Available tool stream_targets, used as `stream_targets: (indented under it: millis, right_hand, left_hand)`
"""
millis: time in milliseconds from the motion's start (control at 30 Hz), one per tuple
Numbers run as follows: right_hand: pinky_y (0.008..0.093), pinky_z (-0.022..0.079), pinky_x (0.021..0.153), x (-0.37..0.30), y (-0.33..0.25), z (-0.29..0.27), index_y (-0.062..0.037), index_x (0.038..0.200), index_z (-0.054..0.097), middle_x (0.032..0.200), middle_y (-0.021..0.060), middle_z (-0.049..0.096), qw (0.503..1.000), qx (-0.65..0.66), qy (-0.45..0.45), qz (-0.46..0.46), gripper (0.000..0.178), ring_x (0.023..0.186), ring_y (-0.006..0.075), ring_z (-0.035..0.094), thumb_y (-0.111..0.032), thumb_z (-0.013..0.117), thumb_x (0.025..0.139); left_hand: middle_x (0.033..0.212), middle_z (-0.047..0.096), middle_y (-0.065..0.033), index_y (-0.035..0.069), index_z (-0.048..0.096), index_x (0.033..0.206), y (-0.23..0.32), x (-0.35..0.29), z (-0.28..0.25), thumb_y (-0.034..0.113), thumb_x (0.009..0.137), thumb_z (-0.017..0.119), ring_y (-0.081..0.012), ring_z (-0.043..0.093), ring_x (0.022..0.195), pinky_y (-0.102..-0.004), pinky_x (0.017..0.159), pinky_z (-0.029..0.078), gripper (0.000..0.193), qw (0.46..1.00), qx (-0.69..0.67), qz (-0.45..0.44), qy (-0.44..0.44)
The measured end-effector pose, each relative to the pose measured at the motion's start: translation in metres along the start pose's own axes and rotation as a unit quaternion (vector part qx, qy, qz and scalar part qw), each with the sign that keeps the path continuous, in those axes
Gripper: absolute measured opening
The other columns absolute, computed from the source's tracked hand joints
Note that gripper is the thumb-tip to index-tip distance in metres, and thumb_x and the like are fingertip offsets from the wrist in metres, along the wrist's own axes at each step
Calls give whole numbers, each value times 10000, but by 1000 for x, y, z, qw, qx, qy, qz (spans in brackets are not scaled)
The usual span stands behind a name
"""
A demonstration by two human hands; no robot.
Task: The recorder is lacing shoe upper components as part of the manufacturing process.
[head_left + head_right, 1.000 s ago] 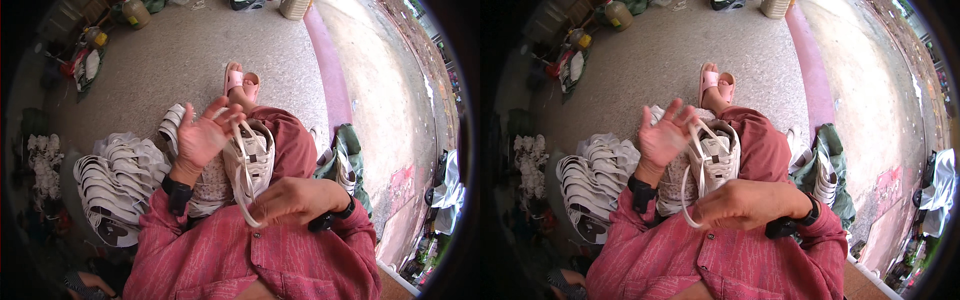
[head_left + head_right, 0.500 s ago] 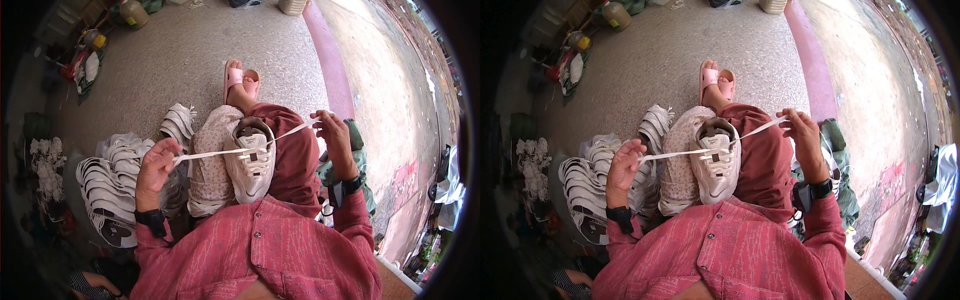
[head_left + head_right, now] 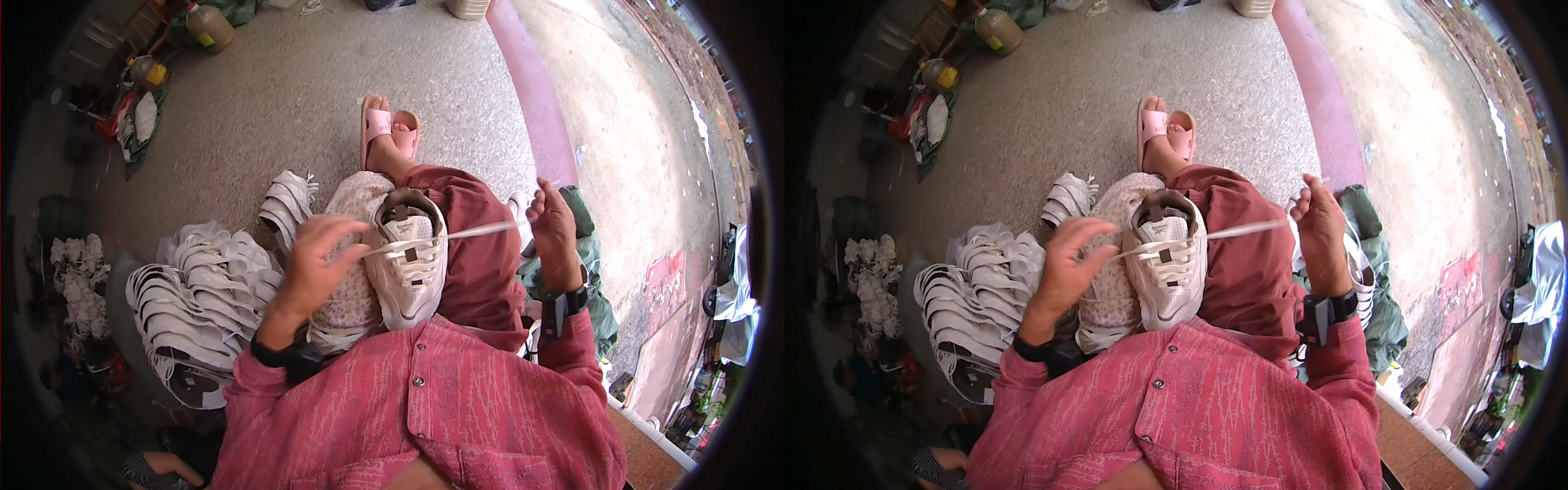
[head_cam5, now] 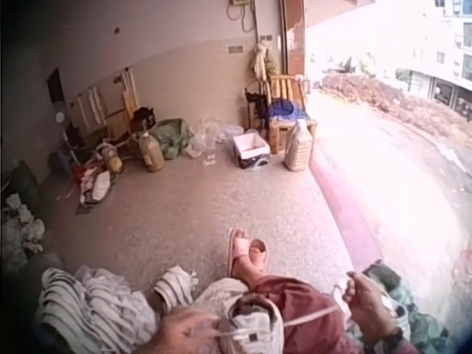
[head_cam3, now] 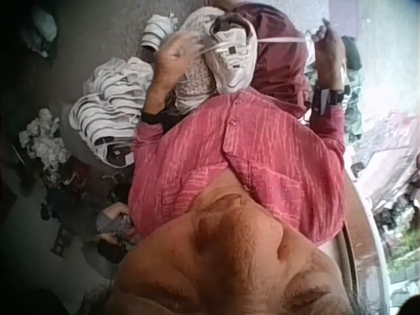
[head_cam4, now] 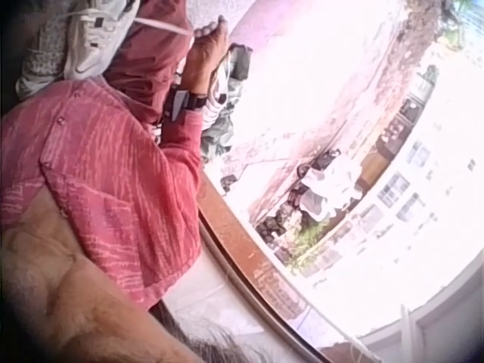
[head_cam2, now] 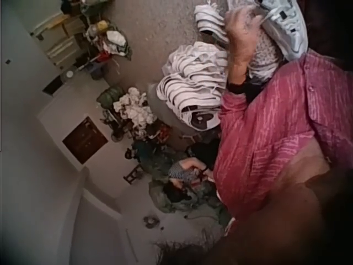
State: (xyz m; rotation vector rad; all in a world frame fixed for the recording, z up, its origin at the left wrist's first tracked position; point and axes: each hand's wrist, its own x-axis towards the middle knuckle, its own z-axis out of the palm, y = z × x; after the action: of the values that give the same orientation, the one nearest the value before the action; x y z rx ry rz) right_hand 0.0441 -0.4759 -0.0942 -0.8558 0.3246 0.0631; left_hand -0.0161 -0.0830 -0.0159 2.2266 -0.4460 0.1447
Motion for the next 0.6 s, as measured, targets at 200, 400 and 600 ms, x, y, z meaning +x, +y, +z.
stream_targets:
  millis: [200,400,600]
  right_hand:
    - [204,394,541,-39,27,78,-32,1015,672,737,-1,570,880,-455,-117,-72,130,629,33,484,-106,577,966]
    - [422,496,703,-45,34,88,-61,928,608,861,142,655,670,-656,-302,-174,95,819,356,631,-115,531,915]
    - [410,487,693,-37,26,93,-59,904,614,848,143,651,697,-619,-359,-46,124,806,348,632,-147,529,917]
  left_hand:
    - [925,569,-102,54,599,926,9,27,43,166,759,742,-329,541,940,-424,828,427,246,988,101,107,-56]
    - [873,542,-93,33,599,871,-5,25,40,130,810,689,-300,541,881,-372,789,427,146,995,-6,45,-87]
    - [874,555,-78,25,577,799,-6,36,35,109,772,711,-285,549,876,-371,790,424,161,989,1,-49,-141]
